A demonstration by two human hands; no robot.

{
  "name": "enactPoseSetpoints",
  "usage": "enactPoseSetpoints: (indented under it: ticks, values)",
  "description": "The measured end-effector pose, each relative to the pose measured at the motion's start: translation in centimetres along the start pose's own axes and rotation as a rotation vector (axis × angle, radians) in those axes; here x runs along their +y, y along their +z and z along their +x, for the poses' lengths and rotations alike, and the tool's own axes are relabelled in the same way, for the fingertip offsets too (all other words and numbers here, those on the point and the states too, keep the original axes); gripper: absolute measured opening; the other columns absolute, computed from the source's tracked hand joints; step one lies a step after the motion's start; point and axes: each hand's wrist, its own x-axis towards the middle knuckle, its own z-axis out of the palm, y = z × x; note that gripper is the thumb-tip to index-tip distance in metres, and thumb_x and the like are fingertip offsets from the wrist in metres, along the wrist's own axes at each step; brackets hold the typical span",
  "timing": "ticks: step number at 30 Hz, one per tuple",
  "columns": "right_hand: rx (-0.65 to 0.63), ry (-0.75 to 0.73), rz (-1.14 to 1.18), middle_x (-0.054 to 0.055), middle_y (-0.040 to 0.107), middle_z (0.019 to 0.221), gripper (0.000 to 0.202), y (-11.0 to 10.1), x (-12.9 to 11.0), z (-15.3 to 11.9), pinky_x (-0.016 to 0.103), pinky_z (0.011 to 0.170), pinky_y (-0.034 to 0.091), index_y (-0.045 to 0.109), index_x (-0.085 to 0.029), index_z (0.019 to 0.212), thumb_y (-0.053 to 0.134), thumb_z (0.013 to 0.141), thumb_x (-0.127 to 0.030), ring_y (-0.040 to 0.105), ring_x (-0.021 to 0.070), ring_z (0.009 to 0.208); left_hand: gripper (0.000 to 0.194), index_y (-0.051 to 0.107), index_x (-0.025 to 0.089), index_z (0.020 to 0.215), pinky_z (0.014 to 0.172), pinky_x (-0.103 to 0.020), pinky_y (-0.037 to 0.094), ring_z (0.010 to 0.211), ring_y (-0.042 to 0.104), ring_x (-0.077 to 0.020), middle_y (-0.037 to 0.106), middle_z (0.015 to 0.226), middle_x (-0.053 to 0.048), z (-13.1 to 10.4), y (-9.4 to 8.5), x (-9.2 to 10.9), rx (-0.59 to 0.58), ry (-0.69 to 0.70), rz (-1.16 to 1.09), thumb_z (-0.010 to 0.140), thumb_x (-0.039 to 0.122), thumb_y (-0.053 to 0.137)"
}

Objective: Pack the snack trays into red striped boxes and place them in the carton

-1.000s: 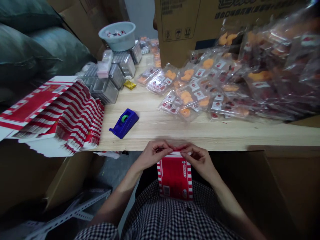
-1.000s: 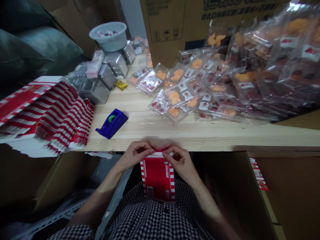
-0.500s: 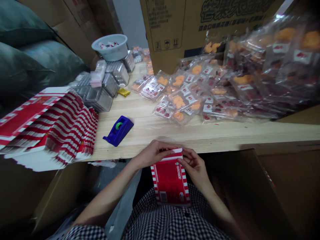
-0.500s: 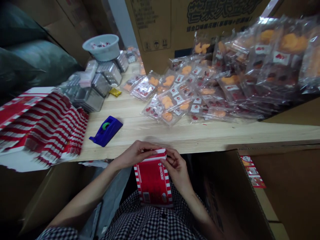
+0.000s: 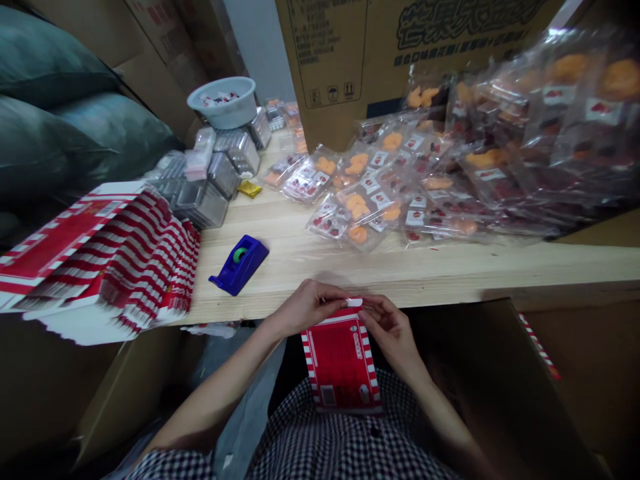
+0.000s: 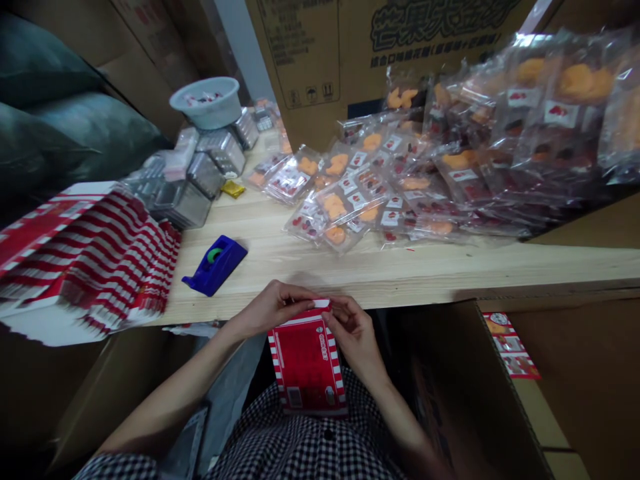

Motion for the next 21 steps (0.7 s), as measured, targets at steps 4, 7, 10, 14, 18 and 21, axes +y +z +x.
enactPoseSetpoints:
  ticks: [4, 7, 10, 14, 18, 21]
  values:
    - [-0.101, 0.032, -0.183, 0.002, 0.075, 0.087, 0.016, -1.4, -2.0, 1.9, 0.03, 0.078, 0.054, 0.072, -0.022, 0.089, 0.077, 0.084, -0.036, 0.069, 0.0169, 0.081, 0.029, 0.077, 0.019, 0.114, 0.076, -0.026, 0.053, 0.083, 0.069, -0.017, 0.079, 0.095, -0.005, 0.1, 0.1, 0.3, -0.01, -0.009, 0.002, 0.096, 0.034, 0.06]
    - [-0.266, 0.098, -0.297, 0.001, 0.074, 0.08, 0.018, -2.4, -3.5, 3.7, 0.029, 0.072, 0.051, 0.074, -0.02, 0.082, 0.08, 0.081, -0.037, 0.067, 0.0155, 0.074, 0.03, 0.079, 0.017, 0.104, 0.069, -0.023, 0.049, 0.076, 0.066, -0.0148, 0.078, 0.087, -0.004, 0.3, 0.1, 0.5, -0.027, -0.036, -0.02, 0.095, 0.038, 0.061]
    - [-0.322, 0.148, -0.318, -0.001, 0.071, 0.073, 0.021, -3.0, -4.2, 4.9, 0.028, 0.07, 0.049, 0.073, -0.019, 0.077, 0.083, 0.076, -0.038, 0.064, 0.0137, 0.07, 0.029, 0.08, 0.015, 0.098, 0.063, -0.021, 0.045, 0.069, 0.062, -0.0125, 0.076, 0.081, -0.004, 0.7, 0.3, 0.2, -0.032, -0.062, -0.042, 0.093, 0.039, 0.063]
    - [-0.35, 0.203, -0.292, -0.003, 0.068, 0.069, 0.026, -3.2, -4.2, 5.4, 0.026, 0.067, 0.046, 0.072, -0.018, 0.072, 0.084, 0.074, -0.041, 0.06, 0.0125, 0.067, 0.026, 0.079, 0.015, 0.097, 0.063, -0.021, 0.044, 0.068, 0.061, -0.0115, 0.076, 0.081, -0.004, 1.0, 0.8, -0.4, -0.01, -0.048, -0.055, 0.093, 0.035, 0.063]
    - [-0.372, 0.161, -0.313, -0.003, 0.066, 0.067, 0.026, -3.3, -3.9, 5.5, 0.025, 0.062, 0.044, 0.071, -0.019, 0.074, 0.083, 0.076, -0.042, 0.058, 0.0121, 0.065, 0.026, 0.079, 0.016, 0.094, 0.061, -0.021, 0.042, 0.066, 0.059, -0.0114, 0.075, 0.077, -0.003, 0.9, 1.1, -0.5, 0.034, -0.062, 0.0, 0.092, 0.037, 0.064]
    - [-0.352, 0.124, -0.342, -0.004, 0.063, 0.064, 0.027, -3.3, -3.5, 5.6, 0.024, 0.058, 0.043, 0.07, -0.019, 0.073, 0.082, 0.076, -0.043, 0.055, 0.0119, 0.062, 0.028, 0.08, 0.016, 0.092, 0.06, -0.021, 0.041, 0.066, 0.058, -0.0117, 0.075, 0.076, -0.003, 0.7, 1.2, -0.5, 0.071, -0.083, 0.02, 0.093, 0.038, 0.063]
